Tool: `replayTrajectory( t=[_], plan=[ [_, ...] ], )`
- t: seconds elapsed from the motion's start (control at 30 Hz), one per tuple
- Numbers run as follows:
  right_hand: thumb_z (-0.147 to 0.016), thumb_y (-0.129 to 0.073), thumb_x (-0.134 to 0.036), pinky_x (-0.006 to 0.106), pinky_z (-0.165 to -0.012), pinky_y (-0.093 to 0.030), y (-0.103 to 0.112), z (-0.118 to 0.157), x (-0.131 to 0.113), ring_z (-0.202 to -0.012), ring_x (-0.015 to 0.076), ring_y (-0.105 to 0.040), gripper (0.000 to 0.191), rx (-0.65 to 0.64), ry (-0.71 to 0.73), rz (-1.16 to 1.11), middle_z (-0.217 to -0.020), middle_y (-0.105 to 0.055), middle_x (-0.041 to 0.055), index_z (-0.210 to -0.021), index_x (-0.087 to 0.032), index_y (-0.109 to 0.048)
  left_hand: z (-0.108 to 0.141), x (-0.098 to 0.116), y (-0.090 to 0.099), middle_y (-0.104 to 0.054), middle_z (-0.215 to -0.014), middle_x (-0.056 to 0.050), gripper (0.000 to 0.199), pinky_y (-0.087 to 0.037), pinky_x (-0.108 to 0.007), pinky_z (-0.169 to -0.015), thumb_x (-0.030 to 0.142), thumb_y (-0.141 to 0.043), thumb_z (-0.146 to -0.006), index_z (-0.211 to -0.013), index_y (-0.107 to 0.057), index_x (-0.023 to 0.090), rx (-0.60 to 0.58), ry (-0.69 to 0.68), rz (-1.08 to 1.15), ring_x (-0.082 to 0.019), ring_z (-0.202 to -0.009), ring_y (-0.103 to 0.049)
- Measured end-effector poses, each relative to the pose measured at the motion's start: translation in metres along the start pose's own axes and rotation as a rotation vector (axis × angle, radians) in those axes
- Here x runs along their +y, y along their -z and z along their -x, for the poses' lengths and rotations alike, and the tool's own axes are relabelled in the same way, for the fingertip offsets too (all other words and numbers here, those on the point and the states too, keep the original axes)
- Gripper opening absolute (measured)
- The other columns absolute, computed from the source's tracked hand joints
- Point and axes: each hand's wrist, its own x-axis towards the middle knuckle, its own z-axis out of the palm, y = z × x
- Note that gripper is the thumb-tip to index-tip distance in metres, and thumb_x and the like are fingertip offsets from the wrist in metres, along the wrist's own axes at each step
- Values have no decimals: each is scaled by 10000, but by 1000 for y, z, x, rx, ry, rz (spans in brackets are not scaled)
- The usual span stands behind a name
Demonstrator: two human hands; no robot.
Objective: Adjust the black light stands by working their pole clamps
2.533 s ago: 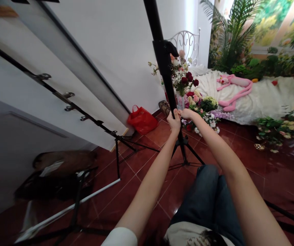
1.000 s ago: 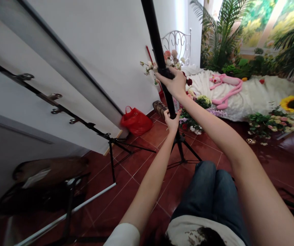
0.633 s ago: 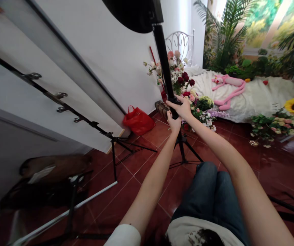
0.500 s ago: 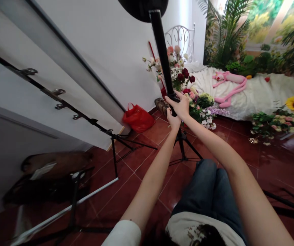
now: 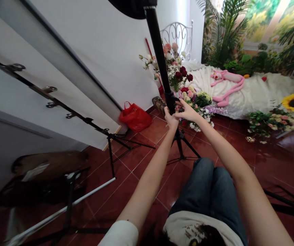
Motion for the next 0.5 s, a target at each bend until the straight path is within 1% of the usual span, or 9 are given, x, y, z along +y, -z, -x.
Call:
replayTrajectory(
  t=[0.07, 0.13, 0.2, 0.27, 0.33, 0.4, 0.5],
  plan=[
    [-639, -808, -357, 430, -1181, -366, 11, 10, 15, -1315, 257, -539, 600, 3, -16, 22, -1352, -622, 101, -1186, -218, -607, 1, -1, -1, -684, -878, -30, 276, -487, -275, -783, 421, -666, -828, -984, -548, 227, 34, -20, -2, -180, -837, -679],
    [-750, -708, -387, 431, -1191, -349, 17, 16, 28, -1316, 239, -539, 422, 39, -36, 21, -1337, -632, 92, -1135, -229, -635, 1, -2, -2, -677, -879, -32, 251, -482, -274, -787, 405, -655, -843, -970, -535, 226, 58, -38, -6, -175, -837, -674],
    [-834, -612, -411, 433, -1182, -358, 18, 17, 36, -1316, 224, -539, 341, 65, -67, 14, -1331, -638, 86, -1126, -237, -648, 1, -4, -3, -668, -851, -26, 233, -479, -270, -771, 395, -652, -849, -949, -527, 225, 58, -49, -9, -167, -804, -664],
    [-859, -575, -419, 445, -1156, -384, 16, 15, 42, -1320, 224, -533, 334, 62, -101, -3, -1350, -629, 80, -1133, -245, -657, 1, -6, -4, -664, -839, -21, 231, -478, -267, -761, 390, -656, -844, -942, -527, 225, 61, -52, -9, -163, -789, -660],
    [-842, -587, -428, 447, -1116, -427, 11, 13, 47, -1310, 231, -537, 348, 51, -137, -42, -1373, -617, 70, -1135, -256, -664, 1, -8, -5, -663, -849, -20, 242, -477, -267, -769, 391, -664, -836, -947, -527, 226, 73, -54, -12, -164, -806, -662],
    [-820, -605, -458, 425, -1076, -465, 6, 12, 53, -1279, 230, -555, 370, 60, -175, -92, -1373, -617, 56, -1128, -262, -671, 1, -9, -5, -658, -858, -17, 252, -477, -269, -775, 397, -665, -832, -957, -524, 230, 87, -51, -20, -166, -824, -663],
    [-812, -604, -551, 382, -1015, -507, -1, 10, 62, -1240, 218, -572, 425, 108, -209, -140, -1347, -626, 39, -1121, -268, -671, 3, -9, -6, -653, -861, -18, 250, -479, -270, -773, 391, -665, -834, -964, -521, 233, 99, -35, -31, -168, -833, -663]
  ],
)
